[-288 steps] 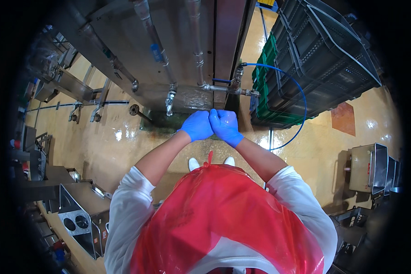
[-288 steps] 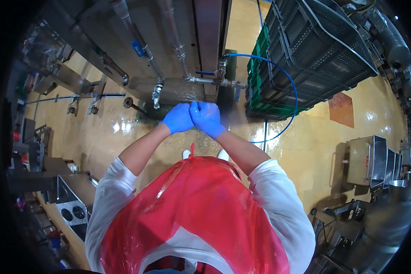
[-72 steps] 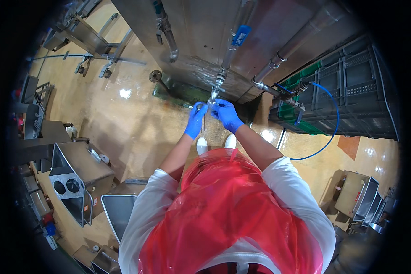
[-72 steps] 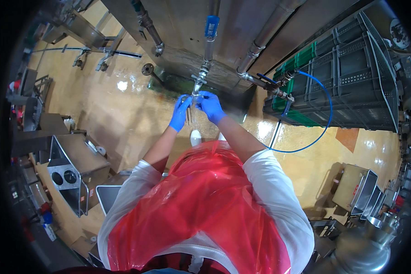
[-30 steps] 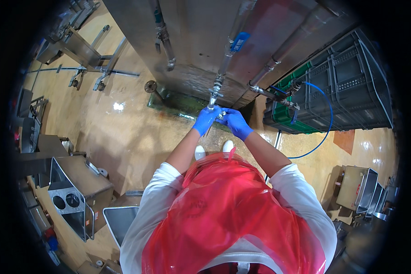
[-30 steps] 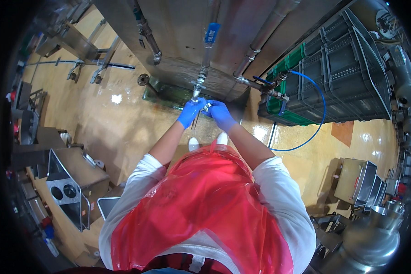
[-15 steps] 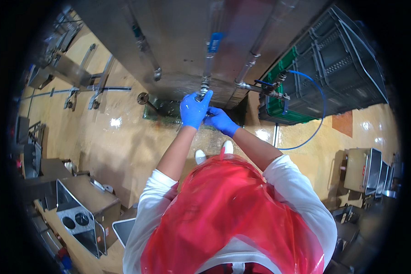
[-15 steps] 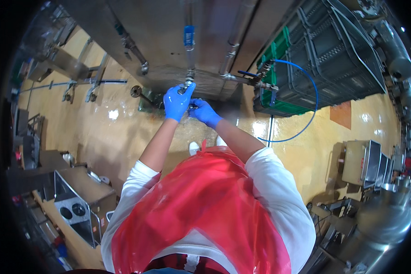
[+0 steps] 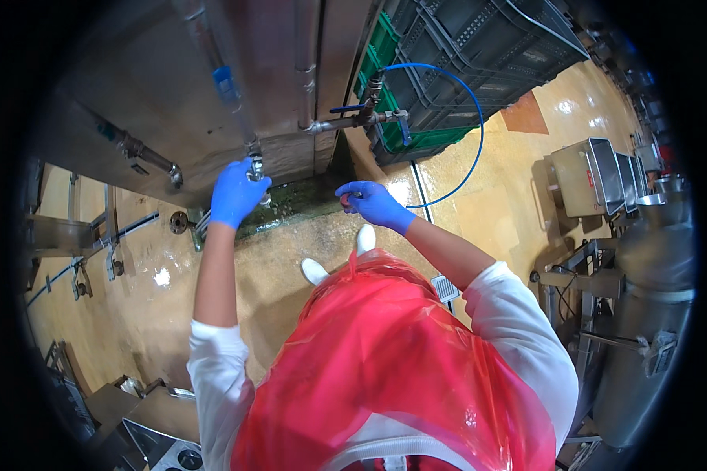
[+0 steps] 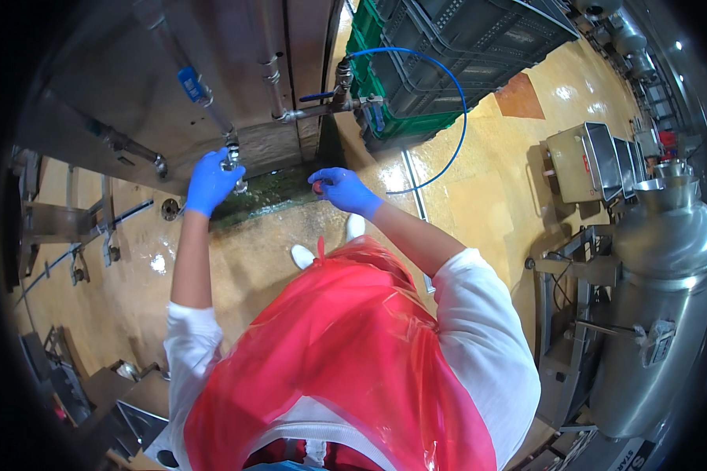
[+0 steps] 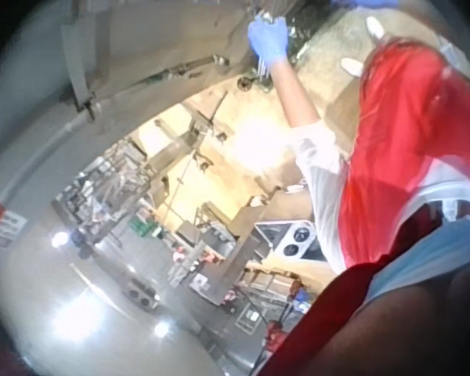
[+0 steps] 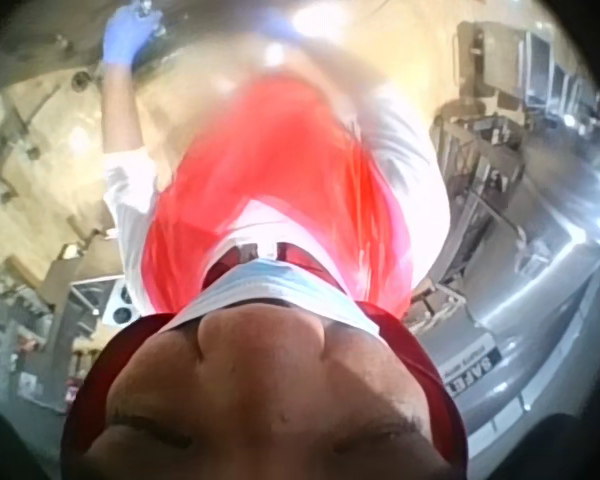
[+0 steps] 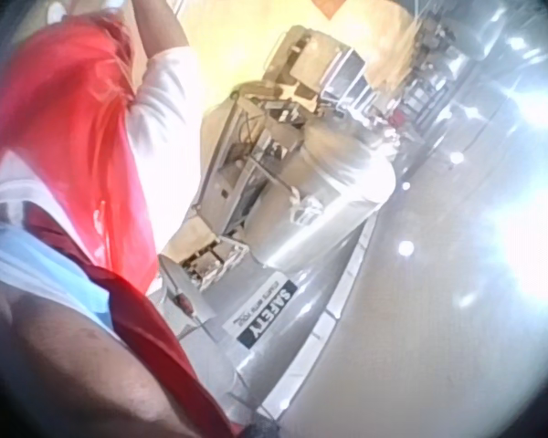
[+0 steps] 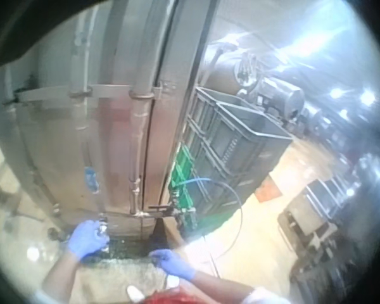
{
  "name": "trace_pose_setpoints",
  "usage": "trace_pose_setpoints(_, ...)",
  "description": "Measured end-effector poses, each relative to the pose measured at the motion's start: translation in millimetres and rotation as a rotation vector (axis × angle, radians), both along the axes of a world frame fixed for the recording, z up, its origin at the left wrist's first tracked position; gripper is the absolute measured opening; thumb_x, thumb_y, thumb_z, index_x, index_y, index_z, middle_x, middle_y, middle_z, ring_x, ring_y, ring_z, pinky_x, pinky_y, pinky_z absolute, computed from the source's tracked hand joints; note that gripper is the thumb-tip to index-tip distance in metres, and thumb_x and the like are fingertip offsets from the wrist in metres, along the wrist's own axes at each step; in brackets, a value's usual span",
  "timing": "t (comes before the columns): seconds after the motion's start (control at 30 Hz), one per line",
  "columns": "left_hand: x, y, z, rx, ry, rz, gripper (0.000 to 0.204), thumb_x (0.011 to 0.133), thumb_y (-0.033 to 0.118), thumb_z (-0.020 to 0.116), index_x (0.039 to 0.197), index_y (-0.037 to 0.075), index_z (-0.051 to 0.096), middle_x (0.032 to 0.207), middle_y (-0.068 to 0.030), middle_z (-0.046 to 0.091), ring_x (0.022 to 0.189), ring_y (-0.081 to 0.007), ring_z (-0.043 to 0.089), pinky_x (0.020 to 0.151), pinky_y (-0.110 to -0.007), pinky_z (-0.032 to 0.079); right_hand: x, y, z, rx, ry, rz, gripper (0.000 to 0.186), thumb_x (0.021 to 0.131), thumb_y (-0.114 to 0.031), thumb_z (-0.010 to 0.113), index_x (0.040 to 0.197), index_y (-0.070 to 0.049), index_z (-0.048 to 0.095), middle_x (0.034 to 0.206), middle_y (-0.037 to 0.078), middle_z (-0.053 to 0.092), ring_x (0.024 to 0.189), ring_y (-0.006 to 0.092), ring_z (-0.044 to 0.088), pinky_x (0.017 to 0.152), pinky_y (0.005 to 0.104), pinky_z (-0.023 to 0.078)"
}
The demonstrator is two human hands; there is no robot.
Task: The person picks up long metal rods from a stainless steel bin and cleans them using a high-pressure water spray gun. They hold each rod under the water stream, rotate it to clean all sides, and then place it back into the bin. The process is repeated for multiple rods in a repetitive sequence.
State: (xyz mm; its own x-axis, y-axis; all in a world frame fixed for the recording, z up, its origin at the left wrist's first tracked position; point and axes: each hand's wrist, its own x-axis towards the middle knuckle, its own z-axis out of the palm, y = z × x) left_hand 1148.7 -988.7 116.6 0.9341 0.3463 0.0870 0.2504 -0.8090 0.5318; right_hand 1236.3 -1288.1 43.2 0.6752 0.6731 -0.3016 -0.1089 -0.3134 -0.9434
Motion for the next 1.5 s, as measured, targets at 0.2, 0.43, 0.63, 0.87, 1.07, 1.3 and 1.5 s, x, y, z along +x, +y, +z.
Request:
trace_pose_setpoints(0.2, -19, -72, -6, -0.932, -0.110, -0.059, 0.041, 0.088, 0.009, 0.076, 0.128, 0.002, 0.066, 0.117, -0.0072, 0.072, 0.103, -0.0150, 0.066, 0.088, -0.029, 0.053, 6, -7, 44, 0.369, 0.125, -0.186, 0.023, 0.100, 0.000, 0.057, 0.120, -0.002, 0.067, 0.104, 0.006, 0.069, 0.093, 0.0117, 0.066, 0.084, 0.0281, 0.057)
trace_pose_setpoints(0.43, 34, -161, -33, -1.893, -0.025, -0.023, 0.057, 0.100, 0.019, 0.062, 0.151, 0.005, 0.041, 0.143, -0.0101, 0.056, 0.127, -0.0232, 0.057, 0.104, -0.041, 0.050, 37, -11, 25, 0.430, -0.364, -0.173, 0.014, 0.091, -0.002, 0.069, 0.105, -0.003, 0.070, 0.099, 0.006, 0.070, 0.087, 0.0139, 0.068, 0.078, 0.0280, 0.056)
trace_pose_setpoints(0.63, 70, -219, -59, -1.955, -0.307, 0.350, 0.043, 0.102, 0.019, 0.056, 0.141, 0.002, 0.052, 0.137, -0.0166, 0.059, 0.128, -0.0315, 0.057, 0.109, -0.043, 0.048, 96, -70, 13, 0.419, -0.703, -0.106, 0.030, 0.082, -0.009, 0.074, 0.111, -0.005, 0.069, 0.109, 0.013, 0.069, 0.103, 0.0274, 0.067, 0.089, 0.0368, 0.055)
trace_pose_setpoints(0.87, 70, -224, -59, -1.842, -0.485, 0.460, 0.044, 0.099, 0.013, 0.060, 0.139, -0.002, 0.054, 0.131, -0.0253, 0.059, 0.116, -0.0306, 0.061, 0.098, -0.035, 0.054, 145, -255, -127, -0.756, -0.886, 0.759, 0.060, 0.084, -0.025, 0.067, 0.142, -0.019, 0.054, 0.136, 0.015, 0.057, 0.130, 0.0388, 0.051, 0.116, 0.0592, 0.027)
trace_pose_setpoints(1.07, 89, -203, -12, -1.459, -0.491, 0.400, 0.044, 0.095, 0.008, 0.065, 0.138, 0.001, 0.055, 0.111, -0.0111, 0.068, 0.084, -0.0151, 0.063, 0.069, -0.026, 0.052, 138, -279, -135, -0.663, -0.888, 0.824, 0.056, 0.091, -0.013, 0.053, 0.147, -0.016, 0.047, 0.105, 0.016, 0.066, 0.092, 0.0343, 0.069, 0.079, 0.0480, 0.055)
trace_pose_setpoints(1.3, 139, -189, 3, -0.199, -0.326, 0.235, 0.062, 0.088, 0.003, 0.063, 0.148, 0.013, 0.050, 0.099, -0.0150, 0.068, 0.083, -0.0314, 0.066, 0.074, -0.043, 0.054, 114, -253, -86, -0.618, -0.964, 0.673, 0.046, 0.089, -0.009, 0.053, 0.135, -0.008, 0.047, 0.101, 0.016, 0.067, 0.084, 0.0354, 0.069, 0.069, 0.0474, 0.057)
trace_pose_setpoints(1.5, 156, -189, -12, -0.081, -0.110, 0.223, 0.047, 0.082, 0.000, 0.064, 0.122, 0.007, 0.042, 0.105, -0.0312, 0.061, 0.100, -0.0523, 0.061, 0.083, -0.057, 0.050, 105, -241, -58, -0.653, -1.098, 0.602, 0.018, 0.089, -0.012, 0.056, 0.107, -0.009, 0.058, 0.092, 0.014, 0.068, 0.077, 0.0335, 0.070, 0.062, 0.0465, 0.056)
